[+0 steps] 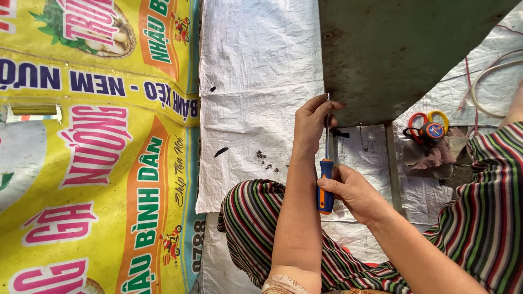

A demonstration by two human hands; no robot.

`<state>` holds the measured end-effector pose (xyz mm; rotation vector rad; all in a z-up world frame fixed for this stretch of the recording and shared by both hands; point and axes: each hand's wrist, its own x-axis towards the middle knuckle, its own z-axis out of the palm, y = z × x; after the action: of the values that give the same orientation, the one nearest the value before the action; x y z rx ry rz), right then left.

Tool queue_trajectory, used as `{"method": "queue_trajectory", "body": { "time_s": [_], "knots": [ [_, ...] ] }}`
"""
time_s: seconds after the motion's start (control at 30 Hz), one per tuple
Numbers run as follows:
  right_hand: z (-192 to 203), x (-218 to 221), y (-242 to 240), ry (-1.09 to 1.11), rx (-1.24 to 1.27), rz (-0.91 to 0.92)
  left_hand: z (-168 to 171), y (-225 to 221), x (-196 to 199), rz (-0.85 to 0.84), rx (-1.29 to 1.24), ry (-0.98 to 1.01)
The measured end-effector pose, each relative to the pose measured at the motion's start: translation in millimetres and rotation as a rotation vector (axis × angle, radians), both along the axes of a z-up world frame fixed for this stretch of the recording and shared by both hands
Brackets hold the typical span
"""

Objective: Using a screwdriver to align or fasten components of a metal frame while sitting on a tarp.

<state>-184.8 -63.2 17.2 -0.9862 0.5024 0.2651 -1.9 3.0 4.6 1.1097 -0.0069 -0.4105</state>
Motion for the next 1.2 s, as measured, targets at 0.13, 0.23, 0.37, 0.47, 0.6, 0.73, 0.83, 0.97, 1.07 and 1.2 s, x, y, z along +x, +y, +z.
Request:
{"method": "queue_trajectory", "body": {
  "time_s": [0.13,0.23,0.37,0.47,0.6,0.73,0.83,0.97,1.07,1.2],
  "knots": [
    [16.0,-0.4,-3.6,0.058,-0.003,0.055,-5.7,-4.7,1.9,0.023,-0.024,-0.007],
    [67.4,-1.8,-6.8,0.031,0.144,0.027,-1.9,-3.8,0.7,0.031,-0.05,0.012],
    [62.8,-9.1,-18.6,-0.128,0.217,0.114,-18.9,-7.4,5.5,0.014,-0.079,0.033],
    [54.3,-10.3,-18.4,-0.181,0.23,0.119,-23.4,-9.4,5.1,0.032,-0.121,0.032],
    [52.2,-3.9,-20.5,0.027,0.346,0.1,0.1,1.0,4.9,-0.014,-0.09,0.091],
    [52.1,-2.1,-20.9,-0.041,0.484,0.145,14.1,5.9,1.9,-0.023,0.035,0.091],
    [48.0,-5.2,-22.7,-0.14,0.59,0.18,14.0,3.9,0.9,-0.008,0.047,0.09],
    [46.4,-7.1,-19.7,-0.165,0.557,0.185,14.3,1.8,1.0,-0.004,0.061,0.088],
    [37.3,-7.0,-10.7,-0.309,0.514,0.161,-11.9,-1.3,4.6,-0.001,0.047,0.039],
    [34.3,-8.6,-13.6,-0.285,0.48,0.171,-7.5,-1.7,2.8,0.013,0.033,0.041]
  ]
}}
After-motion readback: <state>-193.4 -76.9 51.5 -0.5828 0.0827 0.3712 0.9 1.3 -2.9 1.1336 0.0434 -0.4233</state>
